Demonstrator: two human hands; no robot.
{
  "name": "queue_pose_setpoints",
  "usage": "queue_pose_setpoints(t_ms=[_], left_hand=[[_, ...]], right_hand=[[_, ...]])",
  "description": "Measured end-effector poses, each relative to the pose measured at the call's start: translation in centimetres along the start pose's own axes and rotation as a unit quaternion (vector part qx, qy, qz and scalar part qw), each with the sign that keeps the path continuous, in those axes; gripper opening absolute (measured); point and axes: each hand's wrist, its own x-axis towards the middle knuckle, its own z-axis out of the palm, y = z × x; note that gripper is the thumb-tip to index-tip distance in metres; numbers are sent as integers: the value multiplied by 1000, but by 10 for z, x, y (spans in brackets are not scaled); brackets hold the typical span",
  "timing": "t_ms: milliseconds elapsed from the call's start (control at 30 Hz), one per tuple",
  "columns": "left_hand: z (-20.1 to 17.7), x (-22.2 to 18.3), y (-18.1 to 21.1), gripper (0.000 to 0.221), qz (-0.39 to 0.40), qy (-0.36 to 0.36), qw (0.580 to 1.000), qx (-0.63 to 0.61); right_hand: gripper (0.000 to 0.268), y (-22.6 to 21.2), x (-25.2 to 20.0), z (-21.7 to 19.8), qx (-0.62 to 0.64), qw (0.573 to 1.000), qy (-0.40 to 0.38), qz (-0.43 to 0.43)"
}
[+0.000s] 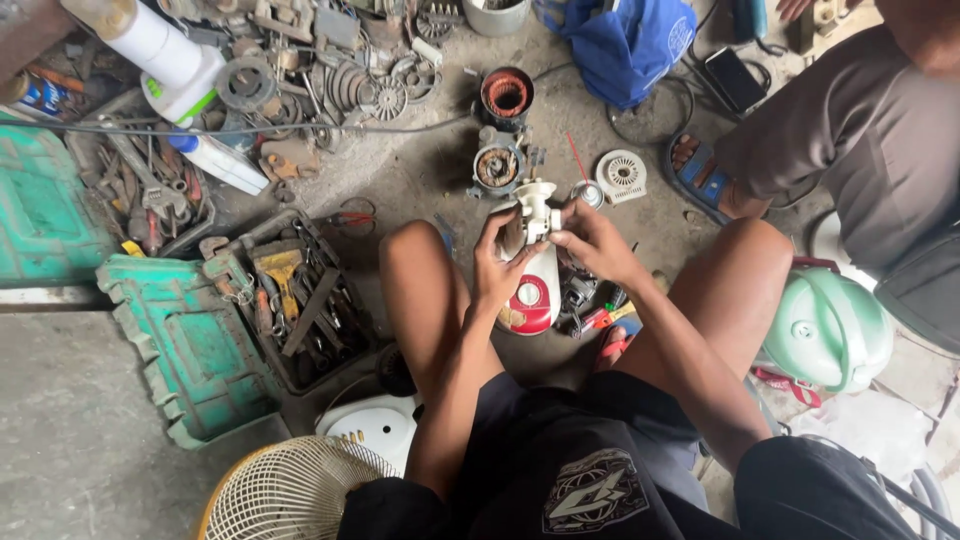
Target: The person is reassembling a fan motor, fitting the rotor into the stator housing and ensuring proper alignment of the components.
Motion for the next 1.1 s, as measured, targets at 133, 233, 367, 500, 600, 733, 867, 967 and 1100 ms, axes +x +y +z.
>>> queue_pose_setpoints(t_ms=[133, 233, 367, 500, 600, 733, 867, 967, 1100], left_hand=[[-7, 11, 2, 59, -43, -10, 999, -13], [-6, 17, -4, 58, -79, -27, 996, -43], [-2, 22, -10, 54, -118, -11, 991, -60], [-3, 25, -23, 44, -154, 17, 986, -57], [-18, 20, -26, 40, -185, 21, 982, -34], [-24, 20, -37, 40, -180, 13, 983, -39], [-35, 17, -39, 33, -227, -16, 973, -47], [-38, 18, -21, 32, -249, -49, 965, -64], [-41, 12, -18, 30, -222, -71, 972, -28]], right_hand=[[29, -4, 15, 8, -22, 996, 1, 88], [65, 2, 24, 10, -152, 965, 44, 208], [77, 10, 42, 4, -118, 940, 67, 313], [43, -28, 47, 13, -471, 874, 49, 106], [46, -15, 46, 8, -476, 879, 0, 19], [42, -29, 49, 16, -453, 891, -34, -7], [47, -22, 47, 18, -498, 864, -52, -41], [47, -12, 43, 19, -516, 853, -34, -74], [48, -3, 31, 25, -452, 888, 7, -79]])
